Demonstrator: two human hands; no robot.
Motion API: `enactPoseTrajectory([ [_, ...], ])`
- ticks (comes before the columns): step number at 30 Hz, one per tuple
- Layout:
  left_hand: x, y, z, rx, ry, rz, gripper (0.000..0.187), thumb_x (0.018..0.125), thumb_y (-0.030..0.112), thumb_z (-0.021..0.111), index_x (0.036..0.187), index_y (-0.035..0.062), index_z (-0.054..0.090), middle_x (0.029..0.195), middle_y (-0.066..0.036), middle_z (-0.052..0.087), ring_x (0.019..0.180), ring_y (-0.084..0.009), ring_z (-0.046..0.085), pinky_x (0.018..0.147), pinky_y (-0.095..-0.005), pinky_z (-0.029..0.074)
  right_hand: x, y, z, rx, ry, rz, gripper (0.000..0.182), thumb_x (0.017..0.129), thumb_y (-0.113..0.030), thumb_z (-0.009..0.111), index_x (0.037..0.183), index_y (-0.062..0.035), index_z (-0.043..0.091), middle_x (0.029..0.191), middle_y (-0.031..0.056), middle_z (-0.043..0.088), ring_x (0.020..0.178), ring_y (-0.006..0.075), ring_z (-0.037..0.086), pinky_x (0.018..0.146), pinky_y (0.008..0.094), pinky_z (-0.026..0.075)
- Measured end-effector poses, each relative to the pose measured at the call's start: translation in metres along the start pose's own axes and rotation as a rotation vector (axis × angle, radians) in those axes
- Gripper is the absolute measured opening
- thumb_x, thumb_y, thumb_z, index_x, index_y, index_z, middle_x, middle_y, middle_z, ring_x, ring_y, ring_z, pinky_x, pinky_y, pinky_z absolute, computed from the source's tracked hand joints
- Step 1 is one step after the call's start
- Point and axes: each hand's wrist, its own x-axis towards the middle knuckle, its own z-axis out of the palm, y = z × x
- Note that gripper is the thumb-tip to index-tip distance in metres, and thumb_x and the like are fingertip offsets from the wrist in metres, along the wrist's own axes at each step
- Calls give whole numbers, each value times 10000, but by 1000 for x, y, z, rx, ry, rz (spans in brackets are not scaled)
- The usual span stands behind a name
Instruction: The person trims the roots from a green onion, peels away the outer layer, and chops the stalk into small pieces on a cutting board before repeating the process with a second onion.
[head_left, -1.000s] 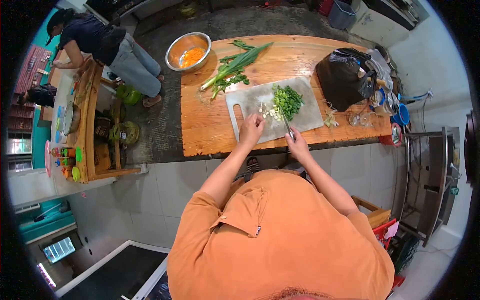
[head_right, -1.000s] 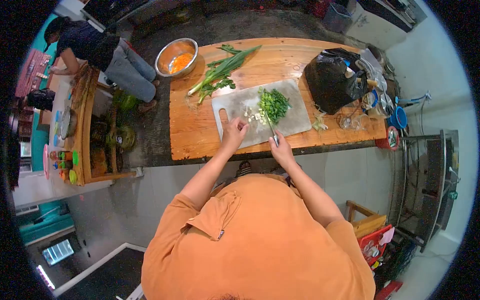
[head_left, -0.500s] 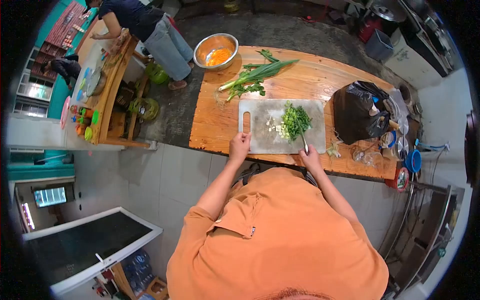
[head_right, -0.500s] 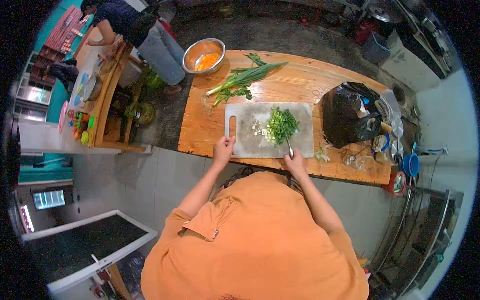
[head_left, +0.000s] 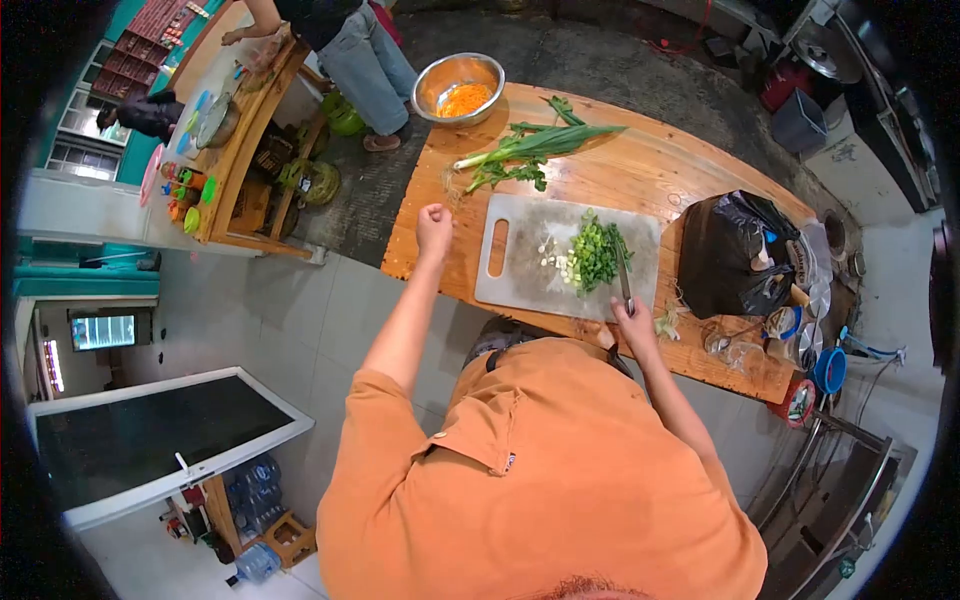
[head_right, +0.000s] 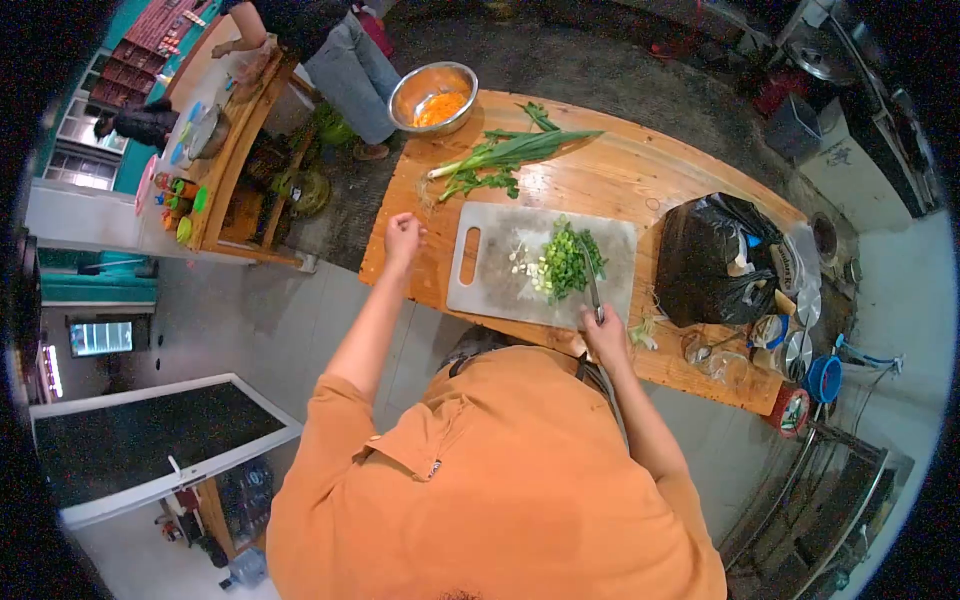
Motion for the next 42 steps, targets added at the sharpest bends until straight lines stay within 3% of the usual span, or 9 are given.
enactPoseTrajectory([
  [3, 34, 66, -11, -352, -237, -396, 278, 1064, 269, 498, 1160, 12, 539, 947, -94, 649, 831, -178, 684, 625, -331, 556, -13, -3, 6, 92, 65, 47, 388, 905, -343, 733, 752, -78, 494, 620, -24, 489, 569, 99, 454, 535, 297, 395],
  [7, 115, 71, 10, -427, -388, -422, 367, 1055, 332, 515, 1120, -27, 485, 936, -142, 649, 699, -199, 660, 510, -320, 528, -29, -5, 15, 203, 110, 77, 392, 910, -320, 737, 726, -106, 465, 595, -26, 486, 491, 84, 447, 468, 274, 388],
  [9, 149, 75, 25, -567, -299, -464, 444, 1057, 350, 501, 1210, -65, 467, 1194, -226, 600, 946, -302, 700, 747, -406, 625, -35, 4, 18, 205, 122, 102, 385, 915, -321, 734, 737, -110, 465, 596, -26, 489, 474, 85, 455, 449, 268, 383],
  [12, 190, 80, 45, -628, -276, -499, 515, 1047, 350, 522, 1283, -97, 427, 1306, -268, 532, 1013, -381, 681, 826, -452, 627, -46, 5, 36, 362, 196, 138, 367, 924, -324, 734, 779, -118, 467, 586, -12, 519, 432, 90, 483, 403, 255, 368],
  [16, 234, 74, 76, -672, -226, -586, 624, 1022, 327, 577, 1404, -115, 358, 1340, -255, 507, 1094, -389, 646, 830, -483, 628, -68, 9, 44, 267, 286, 248, 362, 925, -327, 739, 798, -118, 472, 562, 16, 550, 424, 94, 500, 403, 254, 378],
  [17, 242, 65, 84, -689, -240, -524, 612, 987, 320, 647, 1307, -162, 448, 1207, -260, 613, 946, -368, 714, 739, -471, 646, -72, 10, 47, 289, 290, 260, 360, 925, -328, 738, 801, -118, 473, 565, 14, 551, 428, 95, 507, 399, 253, 376],
  [24, 262, 34, 112, -820, -213, -566, 446, 996, 138, 589, 1357, -90, 462, 1295, -218, 578, 1076, -328, 670, 824, -484, 641, -73, -2, 59, 374, 353, 303, 361, 926, -299, 737, 804, -115, 452, 546, -6, 510, 441, 109, 535, 371, 264, 364],
  [36, 196, 57, 23, -863, -301, -501, 301, 977, 113, 558, 1208, -80, 561, 1155, -186, 655, 1055, -306, 684, 914, -464, 601, -34, 32, 50, 261, 257, 145, 333, 933, -260, 725, 807, -95, 464, 606, -16, 498, 489, 99, 523, 457, 279, 461],
  [42, 108, 44, -53, -856, -335, -461, 434, 977, 202, 634, 1335, -17, 525, 1281, -142, 643, 1153, -313, 654, 933, -557, 556, -28, 8, 25, 311, 187, 161, 379, 907, -315, 744, 809, -44, 498, 635, 5, 526, 548, 119, 583, 539, 305, 516],
])
